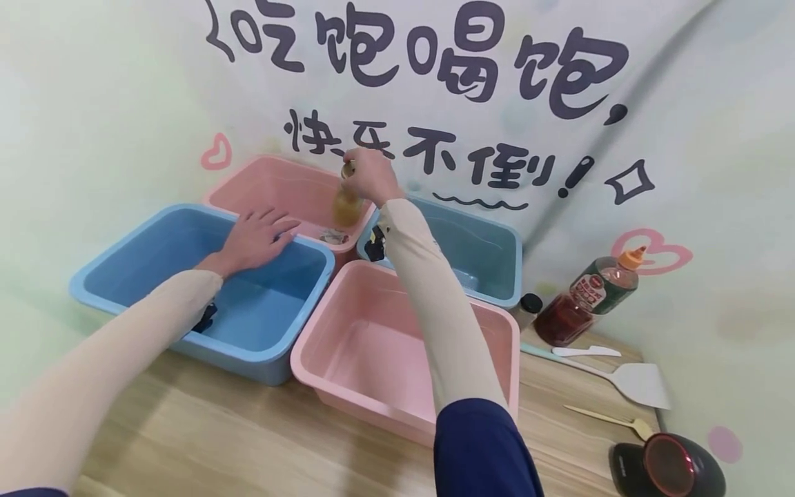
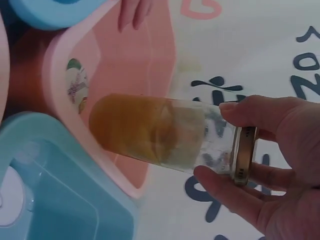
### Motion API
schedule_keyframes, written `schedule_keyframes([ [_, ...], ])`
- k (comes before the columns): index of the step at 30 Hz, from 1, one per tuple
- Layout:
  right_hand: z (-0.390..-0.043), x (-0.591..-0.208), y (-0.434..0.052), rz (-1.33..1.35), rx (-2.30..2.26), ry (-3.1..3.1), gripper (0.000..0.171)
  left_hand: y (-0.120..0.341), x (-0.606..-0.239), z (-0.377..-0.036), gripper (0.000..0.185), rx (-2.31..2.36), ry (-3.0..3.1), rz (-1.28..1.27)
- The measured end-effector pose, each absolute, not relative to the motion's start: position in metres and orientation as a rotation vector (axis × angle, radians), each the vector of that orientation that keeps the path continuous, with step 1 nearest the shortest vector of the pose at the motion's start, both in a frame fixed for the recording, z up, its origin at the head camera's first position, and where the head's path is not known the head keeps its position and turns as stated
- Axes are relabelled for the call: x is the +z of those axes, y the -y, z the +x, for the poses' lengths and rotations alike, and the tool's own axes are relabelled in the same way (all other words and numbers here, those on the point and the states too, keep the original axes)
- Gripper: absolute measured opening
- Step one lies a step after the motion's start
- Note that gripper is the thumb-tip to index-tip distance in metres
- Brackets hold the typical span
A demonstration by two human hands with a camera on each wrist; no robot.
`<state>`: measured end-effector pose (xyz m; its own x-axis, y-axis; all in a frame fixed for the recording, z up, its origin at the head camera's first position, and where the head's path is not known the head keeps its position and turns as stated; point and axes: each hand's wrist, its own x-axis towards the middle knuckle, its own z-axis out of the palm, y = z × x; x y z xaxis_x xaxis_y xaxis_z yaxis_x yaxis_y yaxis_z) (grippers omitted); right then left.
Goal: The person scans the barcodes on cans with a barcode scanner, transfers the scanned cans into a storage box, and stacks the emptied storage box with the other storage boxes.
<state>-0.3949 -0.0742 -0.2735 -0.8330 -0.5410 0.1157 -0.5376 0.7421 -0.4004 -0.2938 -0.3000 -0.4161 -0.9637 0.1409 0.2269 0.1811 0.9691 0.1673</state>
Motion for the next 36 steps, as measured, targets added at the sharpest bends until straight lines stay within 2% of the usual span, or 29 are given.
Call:
schedule_keyframes([
  [10, -0.414, -0.323, 0.079, -1.125, -0.518, -2.894, 0.047, 0.3, -0.418, -0.298, 0.048, -0.292, 2.908, -0.242],
  [14, -0.42, -0.338, 0.081, -1.125, -0.536, -2.887, 0.046, 0.3, -0.416, -0.299, 0.048, -0.302, 2.904, -0.235],
  [21, -0.428, -0.364, 0.083, -1.129, -0.54, -2.881, 0.026, 0.297, -0.416, -0.296, 0.047, -0.277, 2.897, -0.247],
  [36, -0.426, -0.386, 0.092, -1.06, -0.438, -2.922, 0.023, 0.3, -0.419, -0.293, 0.047, -0.284, 2.893, -0.222],
])
